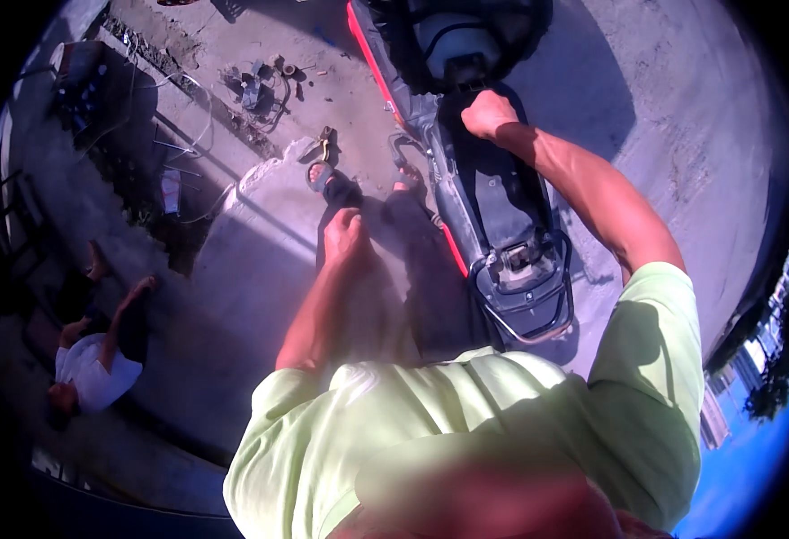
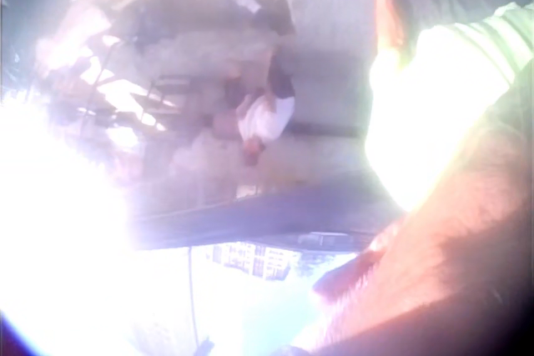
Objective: The person uses a screwdriver to loosen and remove screws from the interior storage compartment of a moped, handles the detached plastic component, and sets it aside.
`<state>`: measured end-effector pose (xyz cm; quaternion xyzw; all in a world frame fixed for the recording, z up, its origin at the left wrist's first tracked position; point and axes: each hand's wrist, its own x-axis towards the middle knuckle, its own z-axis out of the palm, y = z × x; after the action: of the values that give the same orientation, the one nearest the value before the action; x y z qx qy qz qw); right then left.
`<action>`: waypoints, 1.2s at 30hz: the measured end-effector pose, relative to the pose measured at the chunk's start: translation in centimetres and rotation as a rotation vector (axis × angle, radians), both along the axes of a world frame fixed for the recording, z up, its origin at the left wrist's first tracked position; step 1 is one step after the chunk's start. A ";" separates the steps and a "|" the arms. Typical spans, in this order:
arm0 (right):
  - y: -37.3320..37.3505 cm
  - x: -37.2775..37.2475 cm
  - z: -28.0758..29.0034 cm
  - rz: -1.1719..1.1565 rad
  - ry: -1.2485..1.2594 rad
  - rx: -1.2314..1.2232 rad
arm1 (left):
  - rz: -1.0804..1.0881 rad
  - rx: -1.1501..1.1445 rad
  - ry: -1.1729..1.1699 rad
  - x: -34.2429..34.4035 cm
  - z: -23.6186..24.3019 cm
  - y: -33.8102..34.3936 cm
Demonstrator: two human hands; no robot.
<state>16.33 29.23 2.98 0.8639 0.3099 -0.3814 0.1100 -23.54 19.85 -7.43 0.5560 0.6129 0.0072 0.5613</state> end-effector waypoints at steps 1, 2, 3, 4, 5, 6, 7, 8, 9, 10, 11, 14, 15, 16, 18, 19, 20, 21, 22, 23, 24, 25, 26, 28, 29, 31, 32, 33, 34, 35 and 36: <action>0.8 1.2 -1.1 -0.201 0.028 -0.041 | -0.002 -0.003 0.016 0.3 0.5 0.3; -0.1 3.0 -3.1 -0.376 0.137 -0.025 | -0.006 -0.007 0.021 0.8 0.8 0.7; -0.7 2.9 -3.7 -0.350 0.136 -0.017 | -0.008 -0.003 0.019 0.5 0.9 0.7; -0.6 2.4 -3.2 -0.325 0.135 -0.007 | -0.012 0.003 0.017 0.2 0.8 0.7; -0.6 2.1 -2.6 -0.299 0.134 0.003 | -0.015 0.009 0.015 -0.2 0.8 0.7; -0.8 2.8 -1.5 -0.315 0.256 0.029 | -0.019 0.015 0.017 -0.6 0.7 0.6; -0.9 2.7 -0.7 -0.197 0.222 0.044 | -0.029 0.018 0.021 -1.0 0.9 0.5; -0.9 2.7 -0.2 -0.077 0.188 0.060 | -0.039 0.021 0.027 -1.3 1.0 0.5; -1.1 2.8 0.0 0.042 0.154 0.076 | -0.023 0.020 0.037 -1.7 1.1 0.5; -3.3 4.2 -1.4 0.356 0.038 0.226 | -0.020 0.012 0.035 -1.4 1.3 0.5; -3.4 4.2 -1.4 0.454 0.038 0.227 | -0.004 0.006 0.042 -1.3 1.7 0.5; -3.7 3.8 -0.4 0.751 0.035 0.235 | 0.086 -0.096 0.037 -1.0 2.8 0.8; -3.9 3.6 0.0 0.850 0.033 0.238 | 0.072 -0.086 0.045 -0.9 2.7 0.8; -3.8 3.4 0.8 0.951 0.029 0.241 | 0.060 -0.074 0.051 -0.7 2.4 0.7; -3.5 2.5 2.2 0.804 0.029 0.263 | 0.058 -0.055 0.049 0.2 3.0 0.9; -3.7 2.9 1.0 0.442 0.019 0.220 | 0.053 -0.057 0.041 1.3 4.6 1.1; -3.1 3.3 0.8 0.240 0.028 0.184 | 0.061 -0.047 0.024 2.0 5.6 1.5; -2.8 3.5 0.7 0.038 0.036 0.148 | 0.042 -0.045 0.039 1.9 5.4 1.4; -2.9 2.6 0.8 -0.024 -0.004 0.120 | 0.028 -0.041 0.053 1.6 5.0 1.1; -3.2 1.8 0.9 -0.084 -0.011 0.125 | 0.014 -0.037 0.067 1.3 4.5 0.9; -3.1 1.8 1.3 -0.092 -0.007 0.105 | 0.012 -0.039 0.054 1.1 4.0 0.9; -2.9 1.7 1.7 -0.100 0.002 0.087 | 0.010 -0.038 0.046 0.7 3.6 1.1; -2.6 2.0 2.3 -0.018 0.019 0.075 | 0.009 -0.037 0.038 0.3 3.1 1.0; -2.6 3.2 3.6 0.141 0.053 0.050 | 0.013 -0.017 0.028 -0.2 2.2 0.8; -3.2 3.8 3.3 0.313 0.060 0.122 | 0.012 -0.012 0.024 -0.5 1.9 0.5; -4.4 4.7 2.7 0.656 0.069 0.269 | -0.032 -0.006 0.033 -1.0 1.6 0.5; -4.6 4.9 2.4 0.778 0.090 0.312 | -0.054 -0.003 0.036 -1.1 1.5 0.5; -4.7 5.0 2.0 0.680 0.094 0.250 | -0.050 0.015 0.035 -1.1 1.5 0.6; -4.4 4.5 2.1 0.584 0.104 0.186 | -0.044 0.030 0.040 -0.8 2.2 0.6; -4.2 3.8 2.0 0.487 0.113 0.122 | -0.038 0.045 0.044 -0.6 2.7 0.5; -3.8 3.0 1.6 0.165 0.062 0.101 | -0.037 0.029 0.051 -0.8 2.4 0.3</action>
<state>19.35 25.40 4.56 0.8279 0.4020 -0.3813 0.0876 -24.32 20.18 -5.01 0.5753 0.6165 -0.0087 0.5375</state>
